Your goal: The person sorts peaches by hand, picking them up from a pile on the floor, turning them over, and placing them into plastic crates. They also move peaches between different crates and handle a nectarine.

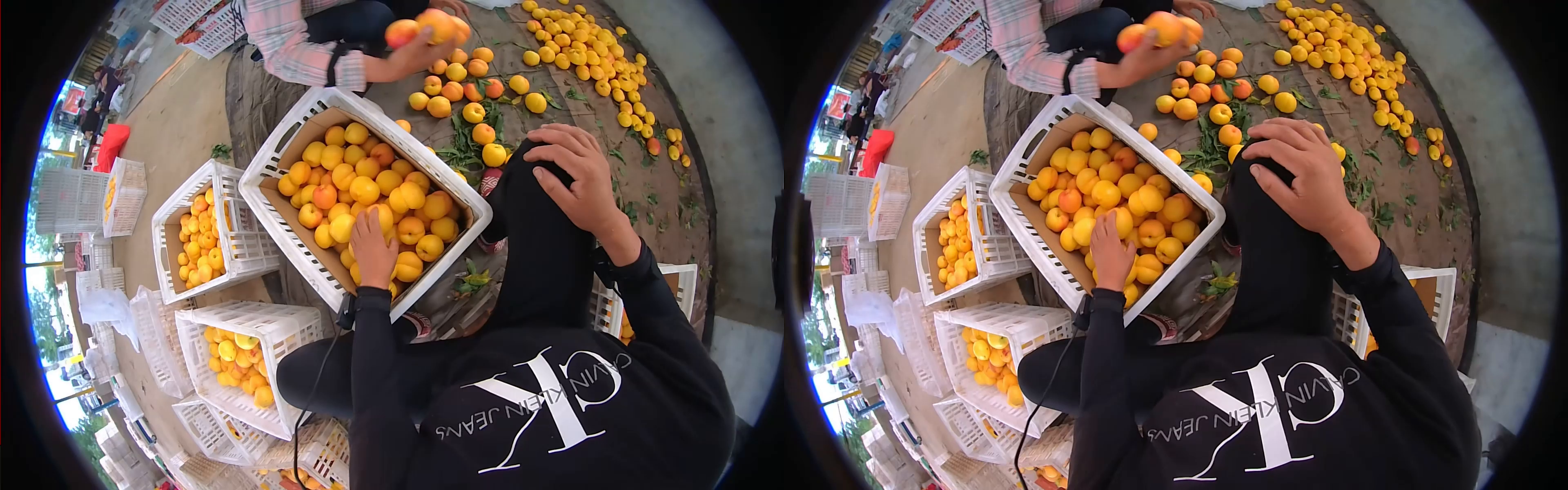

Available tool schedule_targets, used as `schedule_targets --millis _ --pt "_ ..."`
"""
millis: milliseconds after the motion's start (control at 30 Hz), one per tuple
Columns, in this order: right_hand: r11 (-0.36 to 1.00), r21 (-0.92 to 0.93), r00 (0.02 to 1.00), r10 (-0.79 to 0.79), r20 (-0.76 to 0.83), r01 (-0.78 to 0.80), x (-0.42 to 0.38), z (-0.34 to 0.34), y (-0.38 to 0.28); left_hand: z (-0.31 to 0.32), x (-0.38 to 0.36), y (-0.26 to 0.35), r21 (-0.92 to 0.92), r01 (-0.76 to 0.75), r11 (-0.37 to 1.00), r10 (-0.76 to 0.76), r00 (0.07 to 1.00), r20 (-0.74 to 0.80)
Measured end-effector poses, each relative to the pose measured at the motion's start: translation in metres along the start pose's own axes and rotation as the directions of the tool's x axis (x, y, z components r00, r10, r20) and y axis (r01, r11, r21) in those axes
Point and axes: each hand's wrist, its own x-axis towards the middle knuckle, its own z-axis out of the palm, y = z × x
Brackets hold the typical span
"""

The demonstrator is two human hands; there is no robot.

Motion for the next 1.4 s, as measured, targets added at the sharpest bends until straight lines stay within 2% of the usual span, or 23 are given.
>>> schedule_targets --millis 100,200,300,333,400,500,600,700,833,933,1033,1133,1233,1400 --pt "1.0 0.006 1.0 0.007 -0.013 -0.007 -0.001 0.001 0.002 -0.014 -0.012 0.011 -0.068 -0.023 0.997 0.03 0.995 0.097" --pt "1.0 0.025 0.999 0.016 0.033 -0.017 -0.002 0.0 0.003 -0.012 -0.011 0.0 -0.218 0.256 0.942 -0.137 0.884 0.448" --pt "1.0 0.022 1.0 -0.006 -0.022 0.006 -0.002 0.001 0.003 -0.014 -0.009 -0.002 -0.168 0.189 0.968 -0.115 0.92 0.374" --pt "1.0 0.022 0.999 -0.009 -0.031 0.01 -0.002 0.001 0.003 -0.014 -0.007 -0.003 -0.173 0.148 0.974 -0.105 0.966 0.235" --pt "1.0 0.023 0.999 -0.013 -0.044 0.014 -0.003 0.001 0.003 -0.014 0.001 -0.002 -0.169 0.068 0.983 -0.077 0.996 -0.049" --pt "1.0 0.019 0.999 -0.016 -0.039 0.017 -0.003 0.001 0.005 0.005 0.013 -0.015 -0.168 -0.071 0.983 0.061 0.996 -0.06" --pt "1.0 0.022 0.999 -0.003 -0.035 0.004 -0.004 0.0 0.006 0.024 0.013 -0.018 -0.218 0.022 0.976 0.001 0.995 0.103" --pt "0.999 0.045 0.999 0.007 -0.043 -0.005 -0.005 0.001 0.006 0.025 0.007 -0.01 -0.092 0.131 0.987 -0.112 0.976 0.189" --pt "0.999 0.03 0.999 0.013 -0.051 -0.011 -0.005 0.001 0.008 0.008 0.008 -0.022 -0.31 0.045 0.95 0.023 0.978 0.21" --pt "1.0 0.023 0.999 0.014 -0.039 -0.013 -0.004 0.001 0.008 0.018 0.008 -0.033 -0.456 0.03 0.89 0.104 0.958 0.266" --pt "0.999 0.043 1.0 -0.001 -0.031 0.003 -0.002 0.001 0.006 0.021 0.004 -0.023 -0.403 0.066 0.913 0.027 0.975 0.221" --pt "0.998 0.06 0.999 0.01 -0.031 -0.008 -0.003 0.001 0.005 0.016 0.003 -0.019 -0.368 0.163 0.916 -0.056 0.957 0.283" --pt "0.998 0.061 1.0 0.01 -0.023 -0.009 -0.006 -0.001 0.007 0.012 -0.014 -0.015 -0.15 -0.126 0.981 0.156 0.966 0.207" --pt "0.999 0.045 0.999 0.009 -0.046 -0.007 -0.011 -0.002 0.012 -0.02 -0.009 -0.001 0.237 -0.044 0.97 -0.03 0.954 0.299"
